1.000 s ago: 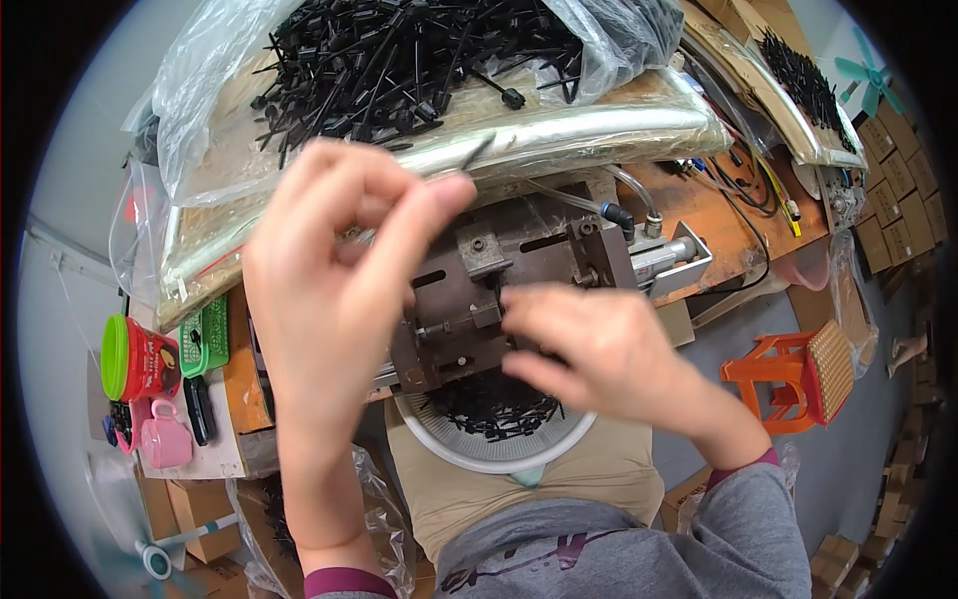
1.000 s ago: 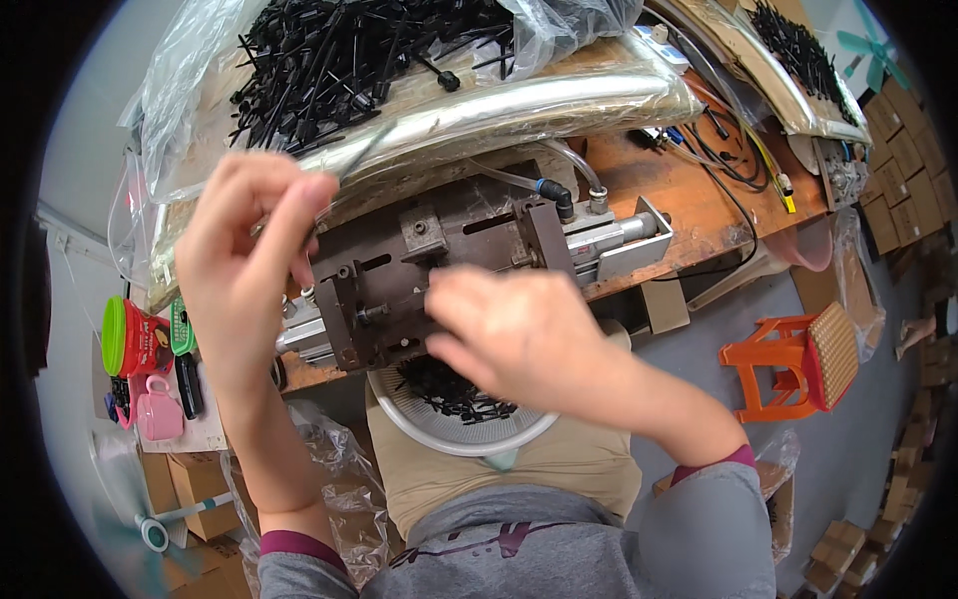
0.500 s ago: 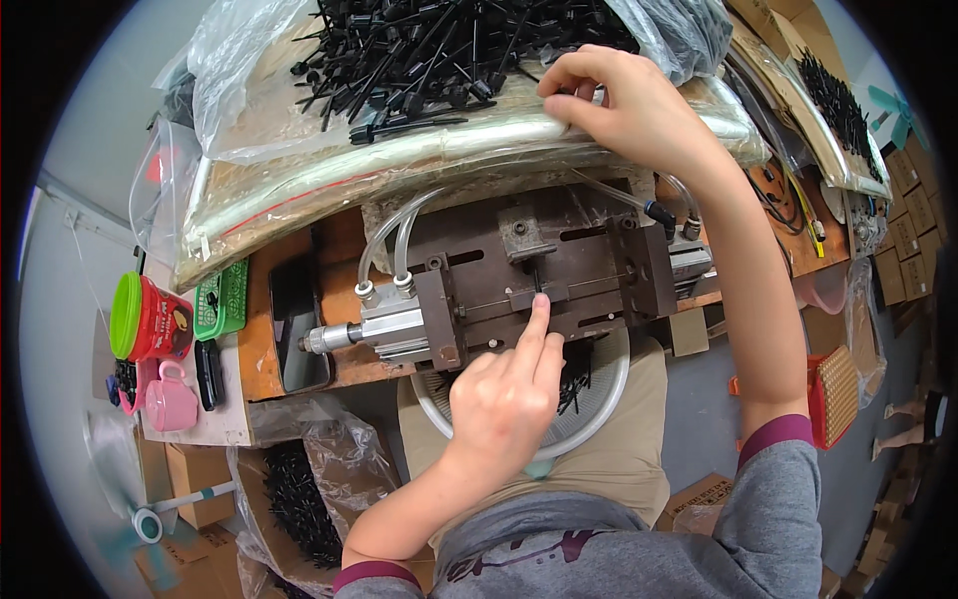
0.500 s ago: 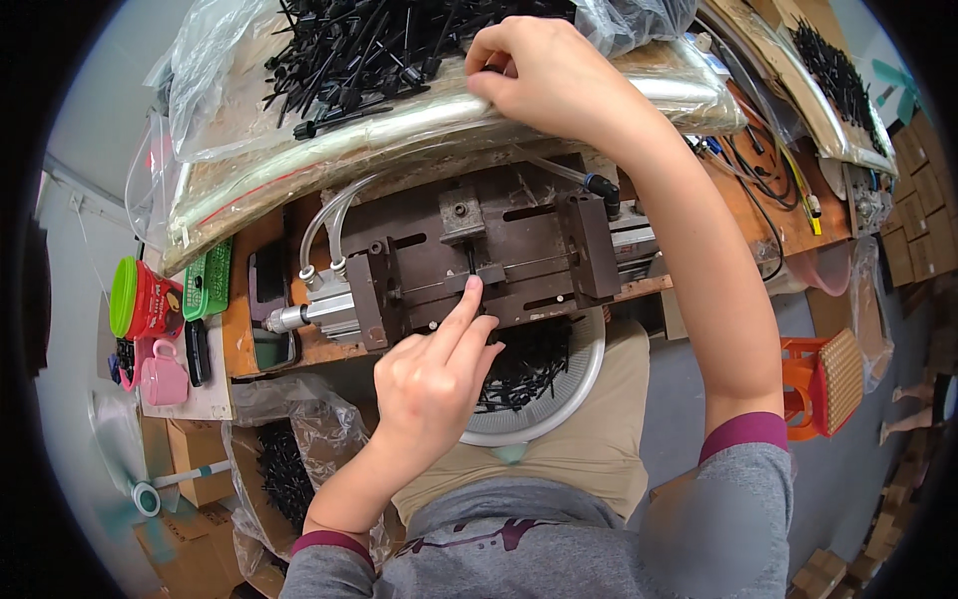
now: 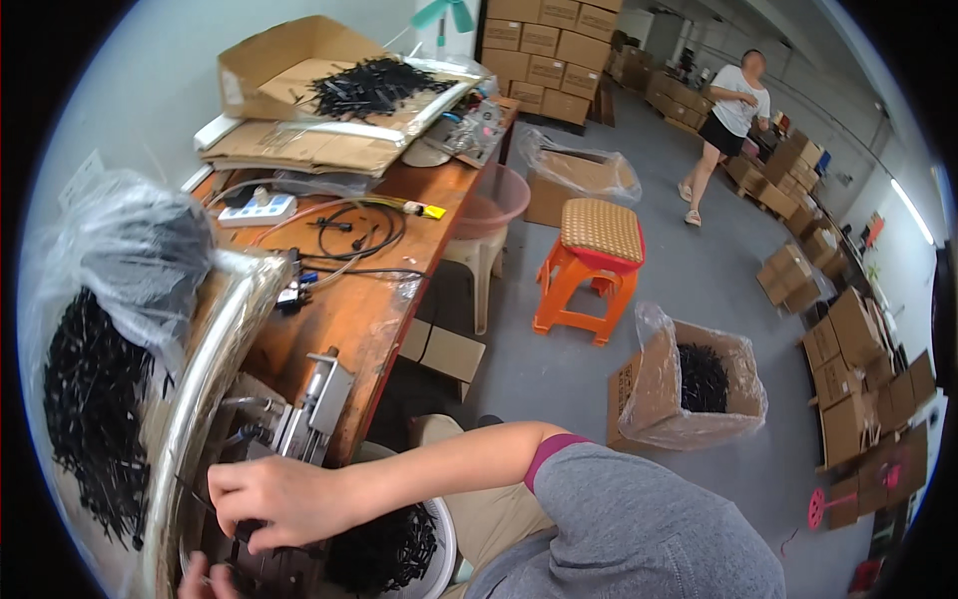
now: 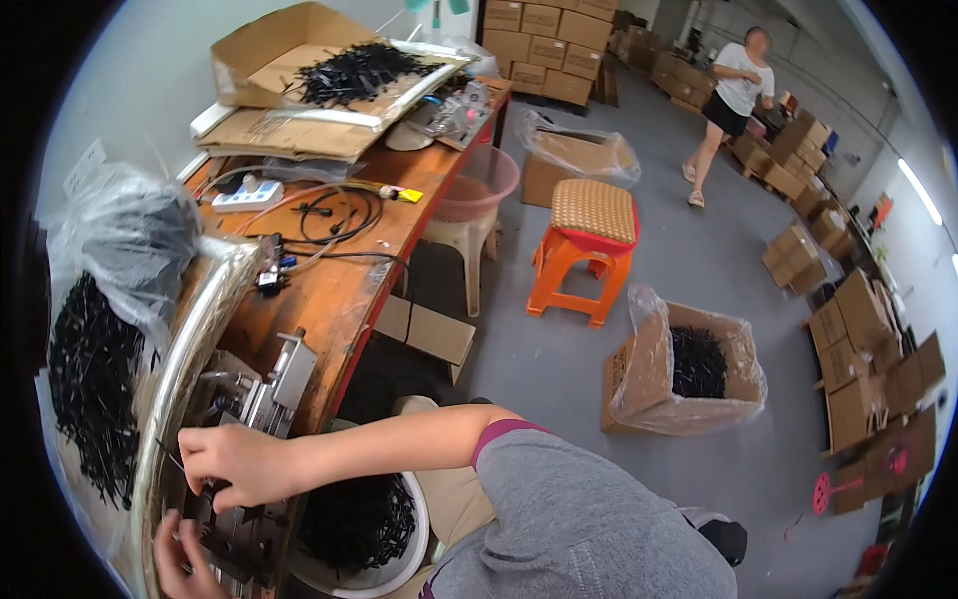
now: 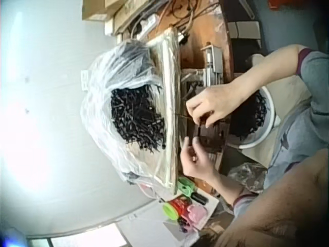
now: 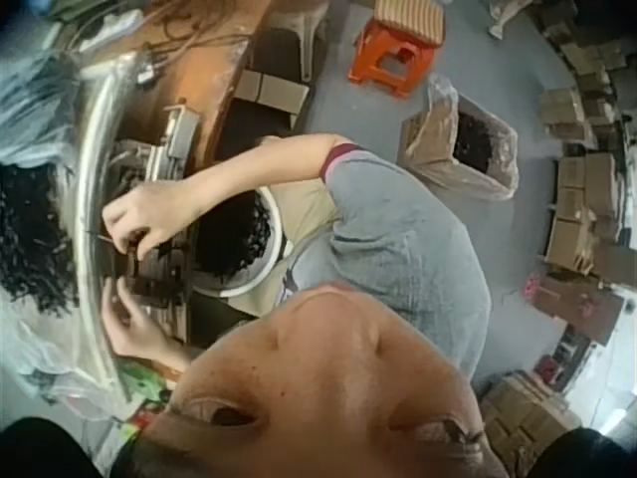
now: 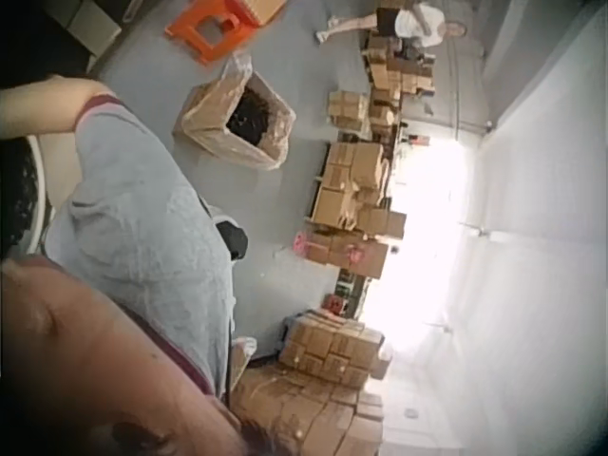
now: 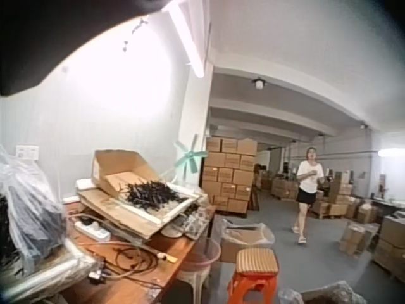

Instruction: Assembling small black components using a mechanical fixture on a workbench.

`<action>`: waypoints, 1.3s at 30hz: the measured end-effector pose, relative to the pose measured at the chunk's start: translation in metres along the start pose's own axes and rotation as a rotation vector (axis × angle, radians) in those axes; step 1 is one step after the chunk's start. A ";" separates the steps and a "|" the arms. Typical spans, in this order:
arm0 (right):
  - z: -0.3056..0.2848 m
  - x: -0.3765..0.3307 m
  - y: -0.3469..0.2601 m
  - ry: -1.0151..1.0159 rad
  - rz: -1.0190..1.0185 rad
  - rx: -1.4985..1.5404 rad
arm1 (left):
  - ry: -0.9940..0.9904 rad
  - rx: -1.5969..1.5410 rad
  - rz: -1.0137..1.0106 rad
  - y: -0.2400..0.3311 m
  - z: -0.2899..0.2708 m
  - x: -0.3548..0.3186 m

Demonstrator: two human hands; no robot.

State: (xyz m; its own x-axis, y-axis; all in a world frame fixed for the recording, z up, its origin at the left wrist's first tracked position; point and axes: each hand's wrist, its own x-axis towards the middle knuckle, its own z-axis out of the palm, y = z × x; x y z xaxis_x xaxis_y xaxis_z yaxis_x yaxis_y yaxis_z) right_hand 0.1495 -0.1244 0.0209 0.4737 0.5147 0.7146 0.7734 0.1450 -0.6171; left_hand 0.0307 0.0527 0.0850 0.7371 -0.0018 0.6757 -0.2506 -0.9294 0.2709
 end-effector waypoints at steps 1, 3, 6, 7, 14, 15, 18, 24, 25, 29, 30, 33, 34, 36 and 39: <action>0.000 -0.001 -0.007 -0.004 0.003 0.004 | 0.036 0.031 -0.062 -0.023 -0.004 0.005; -0.009 0.003 -0.020 0.017 -0.100 -0.026 | 0.174 0.126 -0.044 -0.102 -0.001 0.024; 0.032 -0.023 -0.022 0.130 -0.056 0.046 | 0.032 0.099 -0.149 -0.112 0.008 0.050; 0.056 -0.039 -0.040 0.194 0.032 0.130 | 0.003 0.205 -0.231 -0.089 0.012 0.063; 0.003 -0.024 -0.019 -0.068 0.015 0.001 | -0.089 0.146 -0.304 -0.143 0.027 0.072; 0.006 -0.025 -0.019 -0.067 0.015 0.027 | -0.067 0.146 -0.288 -0.142 0.022 0.072; 0.006 -0.030 -0.022 -0.087 0.017 0.016 | -0.064 0.157 -0.284 -0.130 0.014 0.068; 0.001 -0.044 -0.026 -0.172 0.014 -0.163 | 0.194 0.291 0.089 -0.113 0.016 0.075; 0.001 -0.045 -0.026 -0.189 -0.009 -0.212 | 0.202 0.246 0.029 -0.106 0.016 0.075; 0.008 -0.052 -0.027 -0.294 0.002 -0.358 | 0.153 0.103 -0.124 -0.090 0.010 0.075; 0.013 -0.054 -0.025 -0.321 -0.028 -0.417 | 0.161 0.075 -0.127 -0.091 0.009 0.074; 0.020 -0.051 -0.027 -0.351 -0.081 -0.547 | 0.091 -0.113 -0.294 -0.093 0.001 0.070; 0.020 -0.048 -0.028 -0.350 -0.092 -0.585 | 0.053 -0.196 -0.372 -0.091 -0.002 0.072; 0.019 -0.041 -0.026 -0.370 -0.102 -0.592 | -0.088 -0.400 -0.521 -0.079 -0.012 0.075; 0.018 -0.032 -0.026 -0.404 -0.119 -0.599 | -0.141 -0.681 -0.566 -0.082 -0.024 0.073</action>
State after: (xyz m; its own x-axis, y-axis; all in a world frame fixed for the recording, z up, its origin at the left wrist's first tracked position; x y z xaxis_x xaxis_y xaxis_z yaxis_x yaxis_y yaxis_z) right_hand 0.1066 -0.1298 0.0079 0.2693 0.8124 0.5172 0.9624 -0.2082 -0.1743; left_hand 0.0902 0.1372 0.1282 0.9225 0.3031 0.2389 -0.1110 -0.3844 0.9165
